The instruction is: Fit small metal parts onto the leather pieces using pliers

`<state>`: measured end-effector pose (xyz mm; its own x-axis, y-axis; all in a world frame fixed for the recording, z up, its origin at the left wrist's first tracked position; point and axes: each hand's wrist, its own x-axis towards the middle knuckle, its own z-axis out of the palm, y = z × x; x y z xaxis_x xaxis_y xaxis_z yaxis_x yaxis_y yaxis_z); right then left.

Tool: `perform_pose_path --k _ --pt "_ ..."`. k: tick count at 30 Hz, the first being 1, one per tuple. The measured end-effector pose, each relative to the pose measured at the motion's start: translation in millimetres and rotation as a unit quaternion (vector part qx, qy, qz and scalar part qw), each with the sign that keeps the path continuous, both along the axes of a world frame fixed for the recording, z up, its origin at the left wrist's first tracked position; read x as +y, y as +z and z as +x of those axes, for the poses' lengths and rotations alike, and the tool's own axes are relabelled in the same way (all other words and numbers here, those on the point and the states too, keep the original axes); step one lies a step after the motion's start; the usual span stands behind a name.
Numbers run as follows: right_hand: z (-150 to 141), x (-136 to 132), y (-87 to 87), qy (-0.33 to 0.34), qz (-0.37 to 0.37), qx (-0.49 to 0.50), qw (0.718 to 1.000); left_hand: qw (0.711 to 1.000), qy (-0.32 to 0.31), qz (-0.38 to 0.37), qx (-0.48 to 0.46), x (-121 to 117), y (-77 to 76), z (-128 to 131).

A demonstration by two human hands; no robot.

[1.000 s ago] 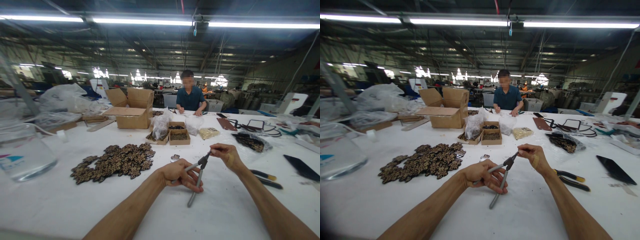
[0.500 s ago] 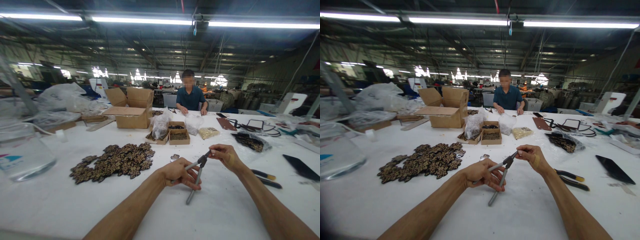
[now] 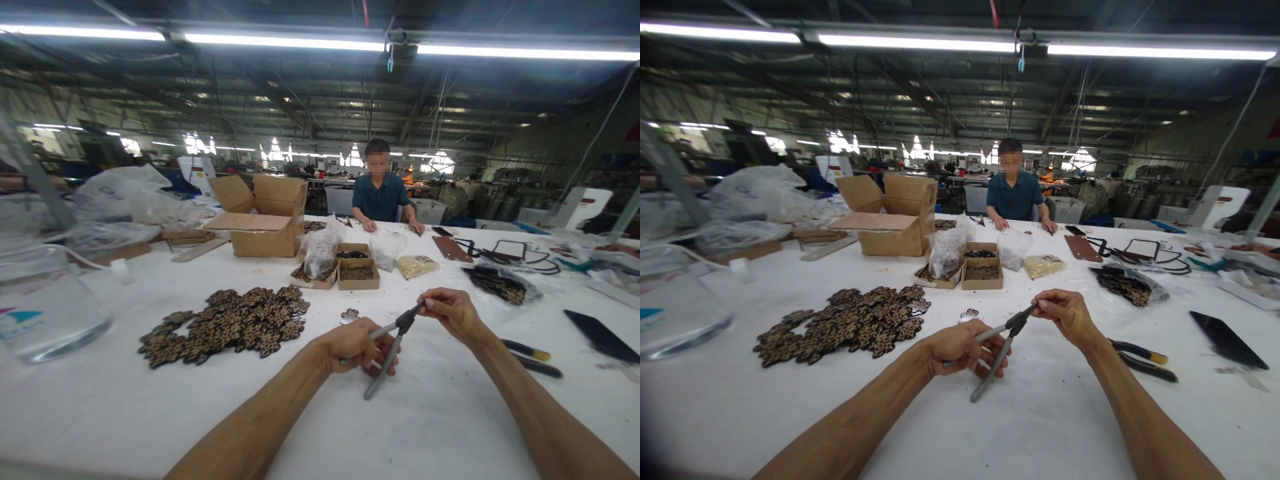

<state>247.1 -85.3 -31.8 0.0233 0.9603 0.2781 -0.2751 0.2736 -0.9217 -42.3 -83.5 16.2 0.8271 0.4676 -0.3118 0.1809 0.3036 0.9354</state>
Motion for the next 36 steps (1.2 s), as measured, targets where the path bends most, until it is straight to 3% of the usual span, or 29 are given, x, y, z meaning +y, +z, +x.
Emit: perform_pose_path --k 10,20,29,36 --pt "0.9 -0.6 -0.2 0.039 -0.009 0.039 0.998 0.997 -0.038 -0.057 -0.033 5.7 -7.7 -0.1" --pt "-2.4 0.7 -3.0 0.028 -0.013 0.035 0.999 0.989 -0.097 -0.097 -0.057 5.9 -12.0 0.1" --pt "-1.5 1.3 -5.6 0.028 -0.011 0.044 0.999 0.996 -0.061 -0.067 -0.023 8.2 -15.2 0.5" --pt "0.9 3.7 -9.6 0.026 -0.018 0.034 0.999 0.987 -0.117 -0.096 -0.044 10.7 -18.4 0.1"
